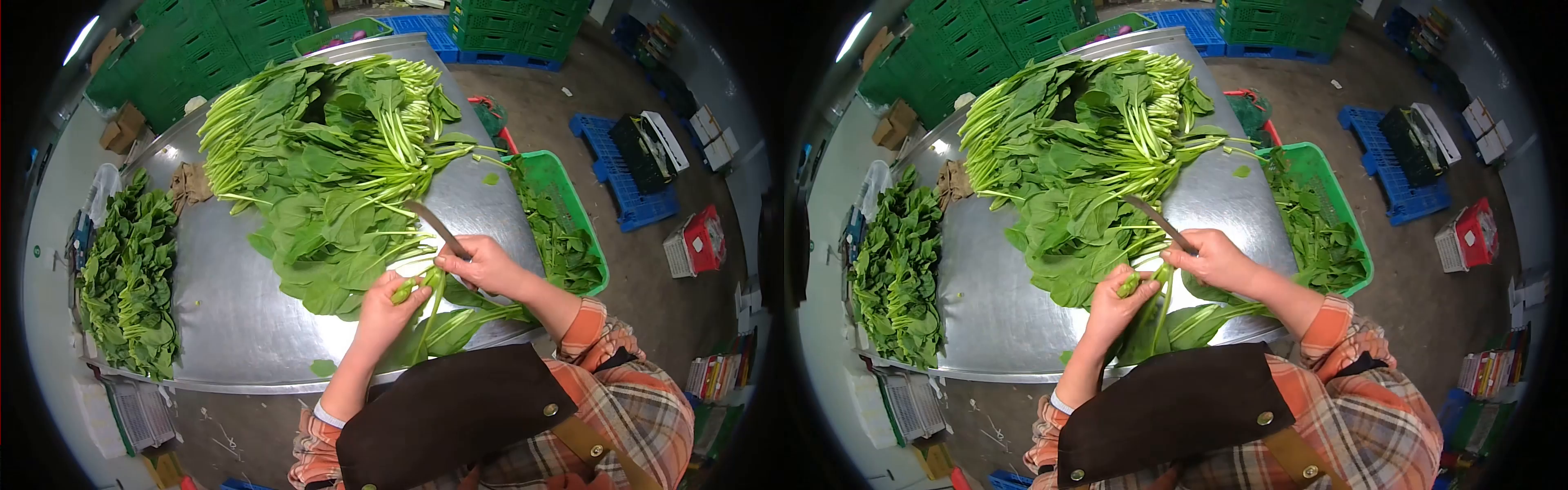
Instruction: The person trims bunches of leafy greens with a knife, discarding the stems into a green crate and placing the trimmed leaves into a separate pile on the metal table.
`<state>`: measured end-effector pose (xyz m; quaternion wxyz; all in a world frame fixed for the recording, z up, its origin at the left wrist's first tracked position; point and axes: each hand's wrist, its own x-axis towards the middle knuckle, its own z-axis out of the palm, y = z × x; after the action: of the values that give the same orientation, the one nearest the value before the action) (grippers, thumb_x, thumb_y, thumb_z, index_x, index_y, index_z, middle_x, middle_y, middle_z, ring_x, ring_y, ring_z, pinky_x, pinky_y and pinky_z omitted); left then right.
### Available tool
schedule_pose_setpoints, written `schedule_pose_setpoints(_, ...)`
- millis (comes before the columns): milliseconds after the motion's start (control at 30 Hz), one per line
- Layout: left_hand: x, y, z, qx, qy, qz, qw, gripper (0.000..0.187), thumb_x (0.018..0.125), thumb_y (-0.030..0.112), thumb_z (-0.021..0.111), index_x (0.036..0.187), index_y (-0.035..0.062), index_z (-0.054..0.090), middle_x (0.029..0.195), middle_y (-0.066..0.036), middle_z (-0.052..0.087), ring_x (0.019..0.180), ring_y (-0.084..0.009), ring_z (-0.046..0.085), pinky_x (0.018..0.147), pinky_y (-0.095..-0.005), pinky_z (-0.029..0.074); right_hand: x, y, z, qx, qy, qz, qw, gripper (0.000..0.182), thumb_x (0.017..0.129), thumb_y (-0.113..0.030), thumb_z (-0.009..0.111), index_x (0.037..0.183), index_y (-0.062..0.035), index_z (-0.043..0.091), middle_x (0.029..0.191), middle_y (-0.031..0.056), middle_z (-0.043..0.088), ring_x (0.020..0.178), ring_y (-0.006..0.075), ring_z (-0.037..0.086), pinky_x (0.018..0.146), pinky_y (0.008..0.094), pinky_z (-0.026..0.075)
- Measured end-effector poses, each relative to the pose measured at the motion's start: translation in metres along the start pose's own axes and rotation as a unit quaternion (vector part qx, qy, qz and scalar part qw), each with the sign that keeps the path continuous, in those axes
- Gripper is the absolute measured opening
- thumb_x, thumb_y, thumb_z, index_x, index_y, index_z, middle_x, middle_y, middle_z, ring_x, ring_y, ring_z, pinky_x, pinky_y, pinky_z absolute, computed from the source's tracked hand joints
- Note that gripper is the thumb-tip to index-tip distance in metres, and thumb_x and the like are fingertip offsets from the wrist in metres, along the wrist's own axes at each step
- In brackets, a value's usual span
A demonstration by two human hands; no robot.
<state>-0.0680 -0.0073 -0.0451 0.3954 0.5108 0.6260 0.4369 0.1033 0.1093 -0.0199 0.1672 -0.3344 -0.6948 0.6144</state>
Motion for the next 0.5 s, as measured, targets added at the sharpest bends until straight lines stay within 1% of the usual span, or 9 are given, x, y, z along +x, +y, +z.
schedule_pose_setpoints(67,-0.006,-0.009,0.008,-0.060,-0.013,-0.010,0.998,0.028,0.081,0.017,0.072,0.100,-0.0025,0.064,0.077,0.001,0.056,0.077,-0.0086,0.051,0.069,-0.0242,0.042,0.002,0.013,0.005,0.013,0.001,0.038,0.999,0.024,0.089,-0.024,0.062,0.086,-0.0005,0.060,0.063,-0.0017,0.049,0.048,0.0043,0.045,0.043,0.0231,0.037)
schedule_pose_setpoints(100,-0.010,-0.014,0.012,-0.091,-0.021,-0.016,0.995,0.027,0.081,0.017,0.072,0.098,-0.0028,0.065,0.077,0.002,0.056,0.077,-0.0072,0.051,0.069,-0.0234,0.042,0.001,0.014,0.006,0.003,0.009,0.031,0.999,0.023,0.089,-0.023,0.061,0.089,-0.0007,0.061,0.065,-0.0001,0.051,0.049,0.0068,0.047,0.044,0.0246,0.039)
schedule_pose_setpoints(133,-0.013,-0.017,0.015,-0.102,-0.022,-0.128,0.986,0.026,0.082,0.019,0.071,0.095,-0.0027,0.065,0.078,0.002,0.059,0.073,-0.0051,0.051,0.066,-0.0210,0.043,0.001,0.015,0.006,-0.007,0.016,0.025,1.000,0.022,0.089,-0.023,0.061,0.092,-0.0010,0.062,0.066,0.0014,0.053,0.050,0.0093,0.050,0.045,0.0262,0.040)
schedule_pose_setpoints(167,-0.015,-0.017,0.016,-0.117,-0.006,-0.137,0.984,0.025,0.083,0.019,0.071,0.095,-0.0021,0.065,0.077,0.003,0.059,0.071,-0.0048,0.051,0.064,-0.0205,0.043,0.000,0.015,0.006,-0.018,0.024,0.017,0.999,0.022,0.089,-0.022,0.060,0.095,-0.0012,0.062,0.068,0.0030,0.055,0.051,0.0119,0.052,0.047,0.0277,0.042)
schedule_pose_setpoints(200,-0.015,-0.013,0.015,-0.130,0.010,-0.144,0.981,0.024,0.083,0.019,0.070,0.095,-0.0015,0.065,0.076,0.003,0.059,0.068,-0.0045,0.050,0.063,-0.0201,0.042,0.000,0.024,0.006,-0.101,0.035,-0.077,0.991,0.022,0.089,-0.021,0.060,0.099,-0.0020,0.062,0.070,0.0054,0.057,0.054,0.0161,0.055,0.049,0.0299,0.044)
schedule_pose_setpoints(233,-0.014,-0.010,0.013,-0.143,0.026,-0.150,0.978,0.024,0.083,0.019,0.070,0.095,-0.0009,0.065,0.075,0.003,0.060,0.066,-0.0042,0.050,0.061,-0.0197,0.042,0.001,0.039,0.006,-0.182,0.047,-0.172,0.967,0.023,0.088,-0.019,0.059,0.103,-0.0027,0.062,0.073,0.0077,0.059,0.057,0.0203,0.057,0.052,0.0322,0.046)
schedule_pose_setpoints(267,-0.014,-0.009,0.011,-0.122,0.024,-0.146,0.982,0.021,0.084,0.017,0.069,0.095,-0.0002,0.065,0.074,0.003,0.060,0.065,-0.0041,0.050,0.061,-0.0200,0.043,0.002,0.050,0.005,-0.261,0.059,-0.263,0.927,0.025,0.088,-0.018,0.059,0.108,-0.0035,0.062,0.076,0.0101,0.060,0.061,0.0244,0.059,0.055,0.0344,0.047)
schedule_pose_setpoints(367,-0.013,-0.017,0.017,-0.161,0.048,-0.160,0.973,0.018,0.084,0.016,0.068,0.094,0.0004,0.066,0.075,0.003,0.061,0.064,-0.0037,0.050,0.060,-0.0200,0.042,-0.007,0.035,0.003,-0.281,0.045,-0.222,0.933,0.030,0.085,-0.013,0.058,0.114,-0.0054,0.059,0.081,0.0139,0.061,0.071,0.0327,0.060,0.062,0.0392,0.049)
schedule_pose_setpoints(500,-0.012,-0.016,0.017,-0.211,0.050,-0.162,0.963,0.018,0.085,0.016,0.067,0.093,-0.0001,0.065,0.074,0.002,0.061,0.064,-0.0038,0.050,0.059,-0.0203,0.042,-0.016,0.040,0.004,-0.309,0.032,-0.210,0.927,0.032,0.083,-0.011,0.058,0.114,-0.0056,0.059,0.081,0.0129,0.062,0.071,0.0319,0.061,0.062,0.0387,0.050)
